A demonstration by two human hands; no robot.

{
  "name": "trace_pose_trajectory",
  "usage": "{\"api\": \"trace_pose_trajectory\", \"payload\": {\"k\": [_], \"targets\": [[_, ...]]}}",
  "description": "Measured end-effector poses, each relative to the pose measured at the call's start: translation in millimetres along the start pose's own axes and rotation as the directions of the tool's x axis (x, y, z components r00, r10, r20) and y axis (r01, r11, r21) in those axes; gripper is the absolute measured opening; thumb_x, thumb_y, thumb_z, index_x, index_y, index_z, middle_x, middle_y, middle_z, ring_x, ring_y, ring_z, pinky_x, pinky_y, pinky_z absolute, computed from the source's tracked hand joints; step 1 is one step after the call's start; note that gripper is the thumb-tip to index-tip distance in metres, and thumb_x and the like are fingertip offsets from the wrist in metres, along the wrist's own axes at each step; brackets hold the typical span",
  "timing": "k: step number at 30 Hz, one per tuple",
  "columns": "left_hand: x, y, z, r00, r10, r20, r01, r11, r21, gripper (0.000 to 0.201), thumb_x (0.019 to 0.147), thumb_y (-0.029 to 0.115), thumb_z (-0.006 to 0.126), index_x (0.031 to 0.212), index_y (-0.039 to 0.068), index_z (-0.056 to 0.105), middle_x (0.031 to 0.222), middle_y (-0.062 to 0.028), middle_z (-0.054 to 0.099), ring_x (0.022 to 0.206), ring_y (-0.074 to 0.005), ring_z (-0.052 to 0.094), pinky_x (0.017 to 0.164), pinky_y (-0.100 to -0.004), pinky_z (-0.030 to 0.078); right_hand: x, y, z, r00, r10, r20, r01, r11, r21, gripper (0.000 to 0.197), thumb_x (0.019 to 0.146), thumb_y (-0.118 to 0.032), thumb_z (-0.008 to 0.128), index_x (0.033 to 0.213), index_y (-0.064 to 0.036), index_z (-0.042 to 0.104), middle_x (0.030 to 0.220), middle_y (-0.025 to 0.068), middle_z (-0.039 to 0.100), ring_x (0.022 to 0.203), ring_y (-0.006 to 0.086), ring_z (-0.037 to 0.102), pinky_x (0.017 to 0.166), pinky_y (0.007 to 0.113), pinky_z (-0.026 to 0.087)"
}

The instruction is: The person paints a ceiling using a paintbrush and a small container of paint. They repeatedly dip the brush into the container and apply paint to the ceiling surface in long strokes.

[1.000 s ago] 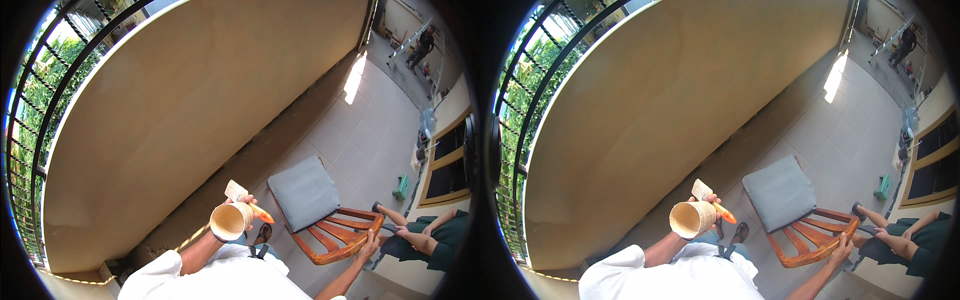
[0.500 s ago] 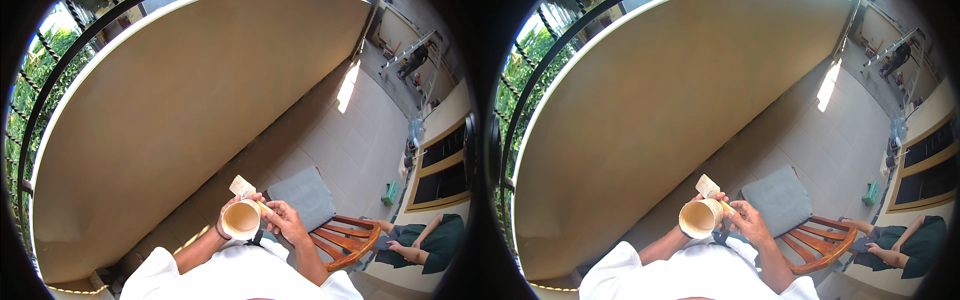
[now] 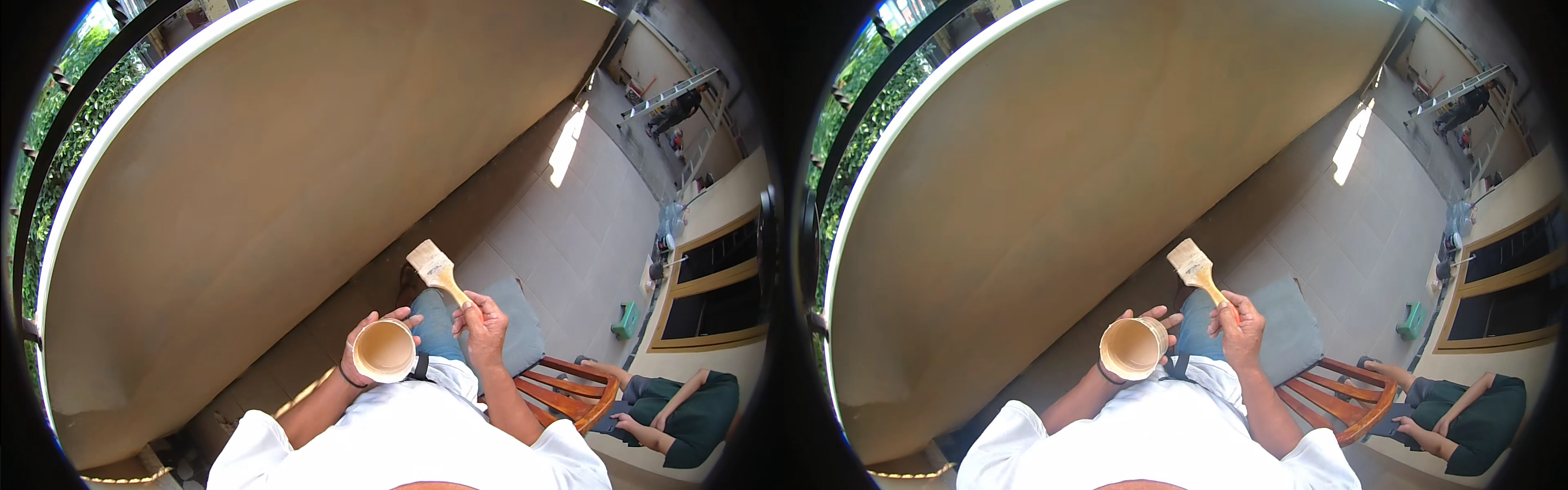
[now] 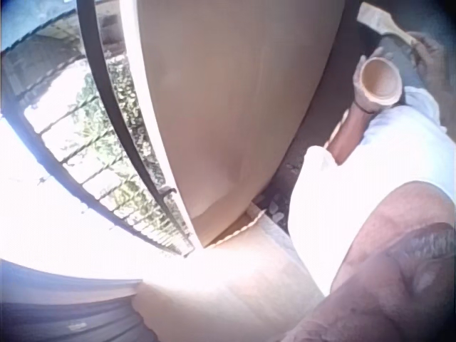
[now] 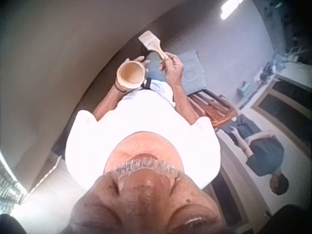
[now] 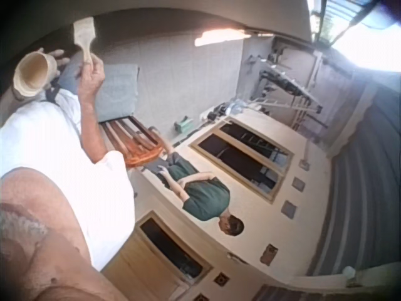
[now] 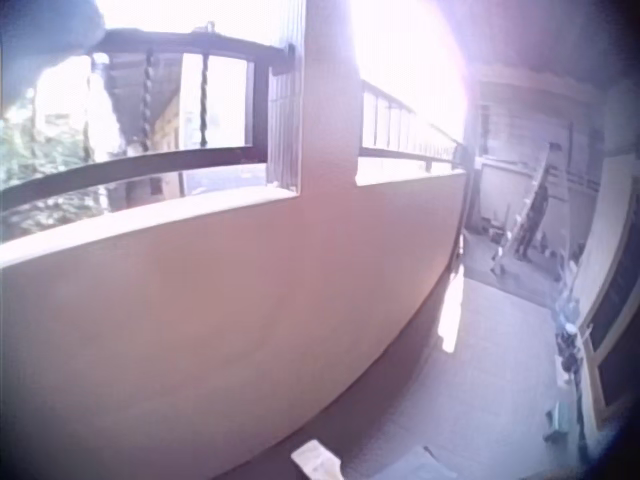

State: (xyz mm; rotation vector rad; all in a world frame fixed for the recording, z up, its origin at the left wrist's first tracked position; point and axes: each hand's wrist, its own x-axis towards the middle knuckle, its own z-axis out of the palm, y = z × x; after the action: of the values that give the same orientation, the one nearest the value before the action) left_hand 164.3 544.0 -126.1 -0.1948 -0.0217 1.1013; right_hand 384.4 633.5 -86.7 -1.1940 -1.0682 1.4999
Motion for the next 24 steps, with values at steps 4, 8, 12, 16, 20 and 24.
{"api": "trace_pose_trajectory", "payload": {"k": [4, 8, 12, 16, 20, 24], "targets": [[-5, 24, -13, 0.987, 0.161, -0.005, -0.16, 0.987, 0.028, 0.058, 0.11, 0.047, 0.047, 0.146, 0.003, 0.056, 0.153, -0.0228, 0.053, 0.125, -0.0419, 0.065, 0.098, -0.0525, 0.061, 53, -17, -4, 0.988, -0.103, -0.113, 0.101, 0.994, -0.031, 0.023, 0.104, -0.01, 0.064, 0.117, 0.0078, 0.069, 0.08, 0.0108, 0.071, 0.057, 0.012, 0.064, 0.049, 0.026, 0.052], [6, 36, -34, 0.945, 0.327, -0.009, -0.326, 0.945, 0.039, 0.058, 0.11, 0.047, 0.046, 0.147, 0.003, 0.055, 0.154, -0.0248, 0.051, 0.127, -0.0427, 0.063, 0.097, -0.0548, 0.061, 117, -23, -17, 0.981, 0.041, -0.191, 0.003, 0.974, 0.226, 0.029, 0.101, -0.023, 0.069, 0.111, 0.0048, 0.072, 0.072, 0.0064, 0.066, 0.05, 0.0097, 0.056, 0.043, 0.026, 0.044], [52, 47, -64, 0.883, 0.454, 0.122, -0.448, 0.891, -0.07, 0.063, 0.11, 0.048, 0.045, 0.152, 0.001, 0.046, 0.16, -0.0275, 0.043, 0.135, -0.0468, 0.057, 0.099, -0.065, 0.057, 195, -14, -46, 0.976, 0.209, -0.057, -0.168, 0.895, 0.413, 0.049, 0.103, -0.049, 0.065, 0.111, -0.0012, 0.069, 0.08, 0.0067, 0.067, 0.061, 0.012, 0.061, 0.051, 0.029, 0.048], [114, 38, -92, 0.815, 0.574, 0.083, -0.573, 0.819, -0.032, 0.065, 0.109, 0.054, 0.049, 0.153, 0.007, 0.045, 0.155, -0.0227, 0.046, 0.136, -0.0439, 0.054, 0.101, -0.0626, 0.057, 273, 16, -88, 0.886, 0.464, 0.004, -0.417, 0.792, 0.445, 0.065, 0.101, -0.07, 0.054, 0.115, -0.0071, 0.062, 0.097, 0.0142, 0.071, 0.088, 0.0233, 0.072, 0.067, 0.034, 0.056], [212, 51, -121, 0.728, 0.682, 0.066, -0.682, 0.731, -0.039, 0.066, 0.105, 0.059, 0.054, 0.151, 0.012, 0.051, 0.151, -0.0188, 0.05, 0.132, -0.0383, 0.054, 0.094, -0.0576, 0.056, 365, 59, -122, 0.862, 0.458, 0.216, -0.506, 0.754, 0.419, 0.066, 0.099, -0.075, 0.048, 0.11, -0.011, 0.059, 0.099, 0.0153, 0.071, 0.093, 0.0294, 0.074, 0.074, 0.039, 0.06], [273, 56, -148, 0.755, 0.656, -0.002, -0.651, 0.748, -0.128, 0.066, 0.103, 0.061, 0.056, 0.149, 0.013, 0.053, 0.146, -0.0184, 0.053, 0.131, -0.0394, 0.055, 0.092, -0.0561, 0.057, 423, 100, -143, 0.838, 0.499, 0.222, -0.541, 0.7, 0.466, 0.064, 0.098, -0.075, 0.052, 0.106, -0.0121, 0.059, 0.091, 0.0124, 0.07, 0.082, 0.0258, 0.073, 0.068, 0.037, 0.059]]}}
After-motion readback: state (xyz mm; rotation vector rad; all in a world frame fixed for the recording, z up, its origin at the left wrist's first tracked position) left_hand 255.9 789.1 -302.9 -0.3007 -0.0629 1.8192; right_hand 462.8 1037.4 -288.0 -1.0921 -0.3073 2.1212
